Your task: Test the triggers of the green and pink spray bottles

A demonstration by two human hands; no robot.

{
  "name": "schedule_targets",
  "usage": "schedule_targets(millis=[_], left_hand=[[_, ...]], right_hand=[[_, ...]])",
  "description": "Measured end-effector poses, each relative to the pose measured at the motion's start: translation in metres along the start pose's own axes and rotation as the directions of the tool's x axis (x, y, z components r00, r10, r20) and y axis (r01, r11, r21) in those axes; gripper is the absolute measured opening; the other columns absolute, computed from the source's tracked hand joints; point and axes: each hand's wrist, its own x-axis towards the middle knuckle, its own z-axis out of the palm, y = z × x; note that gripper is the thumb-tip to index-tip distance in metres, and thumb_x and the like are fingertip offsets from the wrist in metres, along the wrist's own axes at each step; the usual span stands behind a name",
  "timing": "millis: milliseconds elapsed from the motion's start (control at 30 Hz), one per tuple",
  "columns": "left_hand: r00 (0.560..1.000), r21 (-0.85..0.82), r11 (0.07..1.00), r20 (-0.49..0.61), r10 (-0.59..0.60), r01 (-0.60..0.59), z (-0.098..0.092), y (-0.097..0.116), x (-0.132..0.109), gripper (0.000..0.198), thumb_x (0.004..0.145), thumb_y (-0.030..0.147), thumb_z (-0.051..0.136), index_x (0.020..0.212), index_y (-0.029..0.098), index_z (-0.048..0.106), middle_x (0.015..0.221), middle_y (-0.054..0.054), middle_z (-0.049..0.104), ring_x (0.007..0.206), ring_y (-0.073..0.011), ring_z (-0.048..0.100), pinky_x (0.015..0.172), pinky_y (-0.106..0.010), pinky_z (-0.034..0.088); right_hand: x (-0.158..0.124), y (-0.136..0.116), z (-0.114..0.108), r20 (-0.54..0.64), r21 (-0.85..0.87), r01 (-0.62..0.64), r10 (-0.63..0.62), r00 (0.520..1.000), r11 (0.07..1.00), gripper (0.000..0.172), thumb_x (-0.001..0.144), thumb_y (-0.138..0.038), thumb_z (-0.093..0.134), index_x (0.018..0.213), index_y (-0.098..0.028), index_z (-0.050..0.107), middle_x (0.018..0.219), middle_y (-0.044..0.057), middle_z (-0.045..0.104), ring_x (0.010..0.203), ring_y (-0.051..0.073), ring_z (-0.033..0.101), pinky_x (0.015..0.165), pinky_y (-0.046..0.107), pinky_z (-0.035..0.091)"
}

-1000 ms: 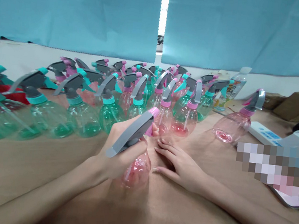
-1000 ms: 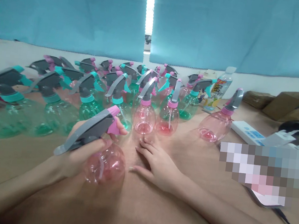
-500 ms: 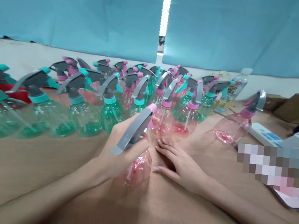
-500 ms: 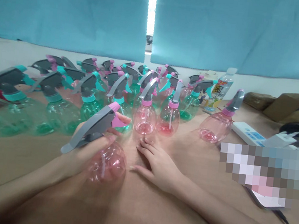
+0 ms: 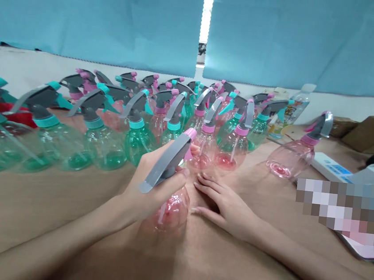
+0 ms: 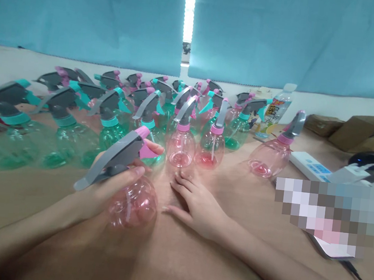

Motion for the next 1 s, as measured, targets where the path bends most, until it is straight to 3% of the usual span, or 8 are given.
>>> schedule_targets(millis=[167, 467, 700, 1000], left_hand=[[0.998, -0.078, 0.994, 0.003, -0.07, 0.07, -0.0002, 0.0019, 0.0023, 0.003, 0.078, 0.019, 0.054, 0.079, 0.021, 0.052, 0.068, 0.003, 0.054, 0.06, -0.0133, 0.052, 0.057, -0.028, 0.044], [0.996, -0.112, 0.99, 0.0, -0.091, 0.091, 0.0, -0.0045, 0.0002, 0.009, 0.078, 0.016, 0.057, 0.078, 0.021, 0.049, 0.064, 0.004, 0.046, 0.057, -0.0114, 0.045, 0.052, -0.025, 0.04], [0.998, -0.126, 0.99, -0.02, -0.063, 0.06, -0.0004, 0.0019, 0.0015, 0.017, 0.077, 0.014, 0.056, 0.071, 0.021, 0.043, 0.062, 0.005, 0.039, 0.053, -0.0096, 0.039, 0.048, -0.024, 0.034], [0.999, -0.07, 0.997, 0.001, -0.032, 0.032, -0.0028, -0.0016, 0.0016, 0.011, 0.076, 0.014, 0.054, 0.083, 0.022, 0.056, 0.063, 0.004, 0.05, 0.057, -0.0132, 0.049, 0.053, -0.026, 0.041]], right_hand=[[-0.0008, 0.0007, 0.0007, -0.007, 0.005, 0.002, -0.002, 1.0, 1.0, 0.064, 0.091, -0.057, 0.052, 0.135, -0.009, 0.054, 0.144, 0.017, 0.049, 0.137, 0.031, 0.04, 0.113, 0.051, 0.035], [0.0004, -0.0007, -0.0009, -0.022, 0.048, -0.002, 0.003, 1.0, 0.999, 0.063, 0.09, -0.055, 0.056, 0.135, -0.011, 0.055, 0.143, 0.018, 0.05, 0.137, 0.032, 0.041, 0.112, 0.053, 0.035], [0.0003, -0.0004, -0.001, -0.028, 0.058, 0.008, -0.007, 1.0, 0.998, 0.061, 0.09, -0.054, 0.057, 0.134, -0.012, 0.055, 0.141, 0.018, 0.053, 0.136, 0.032, 0.042, 0.111, 0.052, 0.036], [0.0005, -0.001, -0.0015, -0.021, 0.055, -0.001, 0.003, 1.0, 0.998, 0.059, 0.091, -0.053, 0.055, 0.134, -0.012, 0.055, 0.14, 0.017, 0.054, 0.136, 0.031, 0.042, 0.111, 0.052, 0.036]])
